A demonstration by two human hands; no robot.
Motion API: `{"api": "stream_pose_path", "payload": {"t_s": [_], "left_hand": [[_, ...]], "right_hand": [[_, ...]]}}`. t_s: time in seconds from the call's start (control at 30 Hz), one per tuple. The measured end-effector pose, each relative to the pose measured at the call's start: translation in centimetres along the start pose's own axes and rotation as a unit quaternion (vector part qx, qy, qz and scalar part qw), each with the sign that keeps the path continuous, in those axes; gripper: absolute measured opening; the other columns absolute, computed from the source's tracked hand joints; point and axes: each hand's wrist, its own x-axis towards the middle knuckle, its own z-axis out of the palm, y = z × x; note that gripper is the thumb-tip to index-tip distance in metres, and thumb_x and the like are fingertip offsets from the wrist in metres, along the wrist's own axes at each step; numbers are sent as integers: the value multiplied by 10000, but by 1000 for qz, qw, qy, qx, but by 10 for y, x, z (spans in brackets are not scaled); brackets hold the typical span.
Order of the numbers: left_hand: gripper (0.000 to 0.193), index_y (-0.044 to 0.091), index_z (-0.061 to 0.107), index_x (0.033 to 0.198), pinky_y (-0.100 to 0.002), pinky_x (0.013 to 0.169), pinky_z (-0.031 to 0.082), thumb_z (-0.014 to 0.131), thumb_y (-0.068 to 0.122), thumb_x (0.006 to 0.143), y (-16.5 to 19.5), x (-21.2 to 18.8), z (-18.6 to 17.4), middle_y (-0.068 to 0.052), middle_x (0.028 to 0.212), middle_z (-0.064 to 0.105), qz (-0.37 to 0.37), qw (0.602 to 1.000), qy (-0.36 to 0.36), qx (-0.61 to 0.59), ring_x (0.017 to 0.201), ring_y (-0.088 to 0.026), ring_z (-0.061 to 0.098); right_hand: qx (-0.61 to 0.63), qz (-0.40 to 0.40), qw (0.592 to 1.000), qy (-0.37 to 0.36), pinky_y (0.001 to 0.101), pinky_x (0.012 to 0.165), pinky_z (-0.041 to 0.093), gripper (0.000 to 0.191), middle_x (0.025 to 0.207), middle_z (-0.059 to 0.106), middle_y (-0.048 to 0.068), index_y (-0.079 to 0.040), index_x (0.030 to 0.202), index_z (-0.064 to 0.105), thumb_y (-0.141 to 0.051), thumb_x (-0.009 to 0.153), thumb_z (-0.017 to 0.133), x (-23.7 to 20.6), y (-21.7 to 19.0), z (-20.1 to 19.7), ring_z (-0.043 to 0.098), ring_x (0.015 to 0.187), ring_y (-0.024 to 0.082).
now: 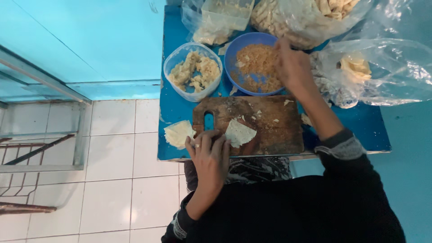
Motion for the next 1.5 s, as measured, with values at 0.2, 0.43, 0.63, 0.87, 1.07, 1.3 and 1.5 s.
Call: {"api": "stream_pose_path", "payload": {"t_s": [0.2, 0.43, 0.63, 0.87, 1.07, 1.3, 1.5], "left_hand": [[104, 48, 712, 1005, -593, 1125, 296, 725, 105, 919, 3, 2, -1, -64, 1108, 636, 25, 1000, 1, 12, 1095, -271, 600], [126, 19, 696, 1037, -575, 1121, 306, 711, 62, 920, 5, 1, -2, -84, 1081, 643, 30, 999, -11, 2, 1057, -280, 591], [344, 12, 645, 1226, -620, 1182, 253, 640, -57, 889, 4, 0, 2, -74, 1103, 688, 36, 998, -22, -52, 1140, -255, 643], [306, 41, 643, 1174, -648, 1161, 238, 690, 9, 874, 9, 2, 12, -79, 1085, 679, 42, 997, -10, -62, 1095, -270, 628], [171, 49, 662, 1109, -628, 1148, 280, 718, 68, 948, 10, 3, 17, -78, 1065, 643, 28, 999, 23, -34, 1085, -279, 605], [174, 69, 682, 1034, -679, 1125, 260, 714, 80, 863, 8, 8, 1, -126, 1284, 586, 63, 998, -3, 12, 1281, -333, 516], [308, 54, 713, 1113, -741, 1111, 197, 699, 99, 809, -14, 14, -16, -145, 1448, 531, 173, 978, -107, 54, 1375, -330, 456]], "right_hand": [[252, 23, 965, -72, 331, 682, 613, 322, 889, 770, 51, -83, 1140, 556, -197, 931, 772, -92, -76, -29, 782, 786, 202], [157, -178, 971, 12, 370, 737, 596, 409, 1094, 717, 71, -97, 1254, 657, -39, 858, 744, -147, -117, -33, 712, 1013, 263], [83, -35, 996, -17, 411, 765, 539, 251, 1133, 661, 107, -94, 1138, 725, -35, 894, 718, -159, -106, -45, 619, 987, 287], [227, -1, 974, 3, 416, 853, 543, 139, 1080, 725, 96, -50, 1108, 690, -73, 972, 675, -164, -111, -20, 702, 1000, 288], [447, 101, 889, -15, 298, 832, 628, 203, 1092, 763, 81, -42, 1198, 624, -58, 998, 661, -164, -116, -14, 760, 1010, 173], [275, -21, 961, -3, 341, 781, 598, 173, 1057, 741, 105, -47, 1096, 735, -49, 924, 716, -161, -121, -16, 748, 942, 240], [237, -148, 954, -110, 414, 810, 559, 234, 1096, 703, 110, -46, 1096, 761, -117, 875, 734, -140, -92, -30, 663, 987, 289]]}}
